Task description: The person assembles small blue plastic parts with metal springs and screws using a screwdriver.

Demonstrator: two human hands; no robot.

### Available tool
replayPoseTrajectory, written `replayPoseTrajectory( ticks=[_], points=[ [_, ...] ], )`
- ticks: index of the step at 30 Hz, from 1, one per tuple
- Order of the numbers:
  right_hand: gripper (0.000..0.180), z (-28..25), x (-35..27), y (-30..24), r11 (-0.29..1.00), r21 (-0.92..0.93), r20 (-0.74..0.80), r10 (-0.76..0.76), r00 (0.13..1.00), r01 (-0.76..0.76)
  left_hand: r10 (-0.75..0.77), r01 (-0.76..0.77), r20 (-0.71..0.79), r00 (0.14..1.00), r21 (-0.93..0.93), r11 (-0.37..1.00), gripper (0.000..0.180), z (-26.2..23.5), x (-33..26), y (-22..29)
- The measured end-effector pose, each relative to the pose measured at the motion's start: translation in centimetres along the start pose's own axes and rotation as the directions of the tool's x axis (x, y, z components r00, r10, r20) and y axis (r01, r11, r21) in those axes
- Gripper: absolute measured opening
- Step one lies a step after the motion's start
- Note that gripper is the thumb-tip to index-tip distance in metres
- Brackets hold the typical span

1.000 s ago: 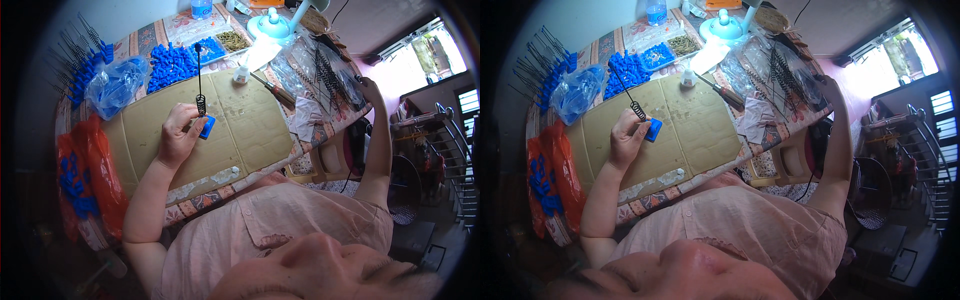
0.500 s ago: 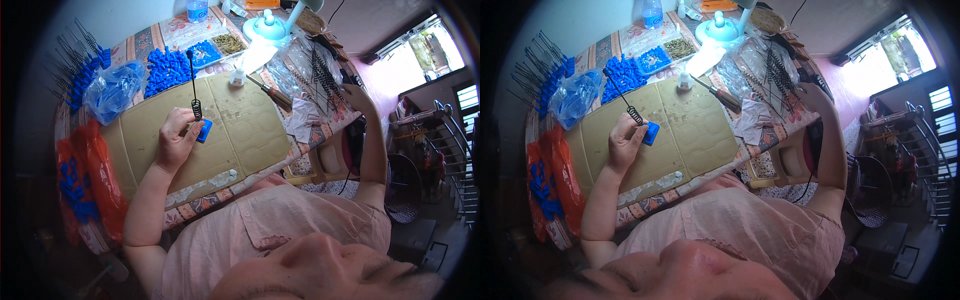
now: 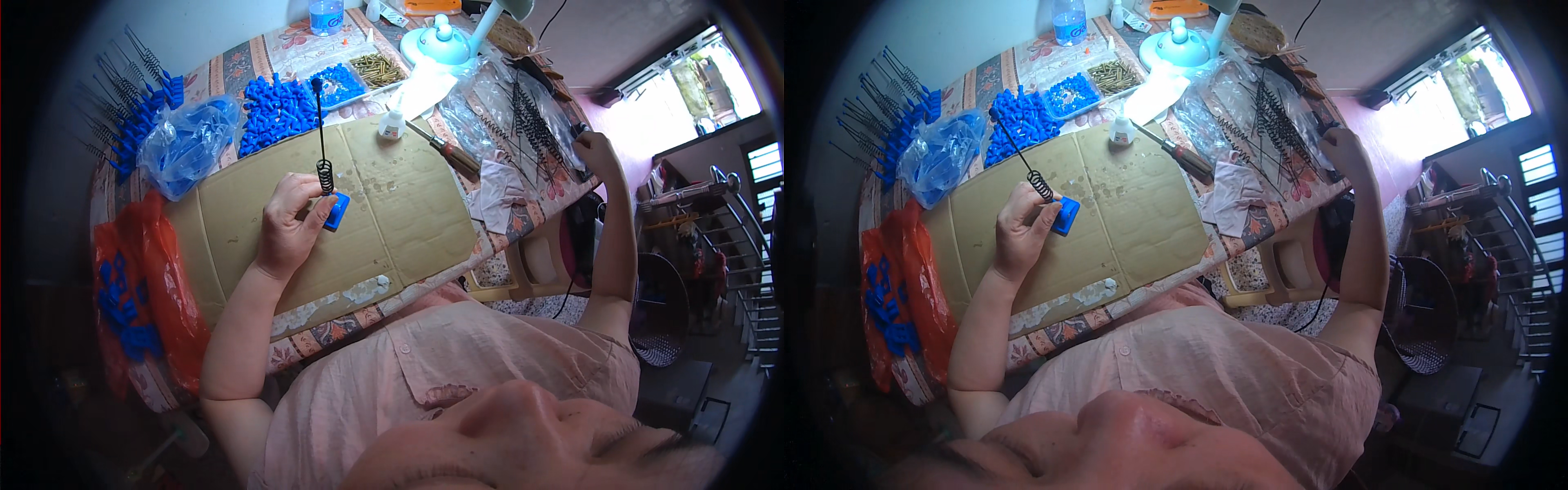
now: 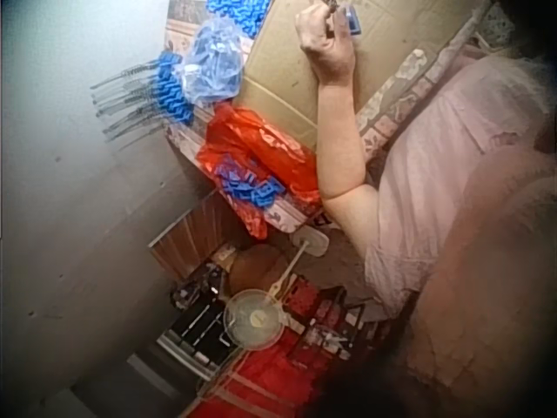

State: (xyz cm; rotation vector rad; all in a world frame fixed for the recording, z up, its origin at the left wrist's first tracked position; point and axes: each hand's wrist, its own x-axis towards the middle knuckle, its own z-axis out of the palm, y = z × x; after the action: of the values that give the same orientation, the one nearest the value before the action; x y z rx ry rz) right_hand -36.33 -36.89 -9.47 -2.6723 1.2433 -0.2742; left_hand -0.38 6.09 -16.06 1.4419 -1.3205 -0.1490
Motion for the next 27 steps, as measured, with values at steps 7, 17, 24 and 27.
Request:
replayPoseTrajectory(
  ticks=[7,17,24,27],
  points=[
    [0.027,-0.2,0.6,3.3,0.948,-0.198,-0.161,0.221,0.962,-0.251,0.007,-0.006,-0.016,1.000,0.012,1.000,0.012,0.0,0.1,0.3],
    [0.029,1.0,1.0,6.5,0.935,-0.227,-0.190,0.231,0.954,-0.271,-0.011,0.010,-0.037,0.999,-0.010,1.000,0.009,0.0,0.4,0.7],
    [0.025,-0.5,0.9,2.8,0.912,-0.378,-0.340,0.019,0.940,-0.156,0.110,-0.109,-0.063,0.992,0.023,0.994,0.011,-0.1,0.1,-0.2],
    [0.024,-1.5,0.0,-5.2,0.951,-0.309,-0.392,-0.151,0.908,0.024,0.140,-0.138,-0.062,0.988,0.041,0.990,0.014,-0.2,0.3,0.0]
  ],
)
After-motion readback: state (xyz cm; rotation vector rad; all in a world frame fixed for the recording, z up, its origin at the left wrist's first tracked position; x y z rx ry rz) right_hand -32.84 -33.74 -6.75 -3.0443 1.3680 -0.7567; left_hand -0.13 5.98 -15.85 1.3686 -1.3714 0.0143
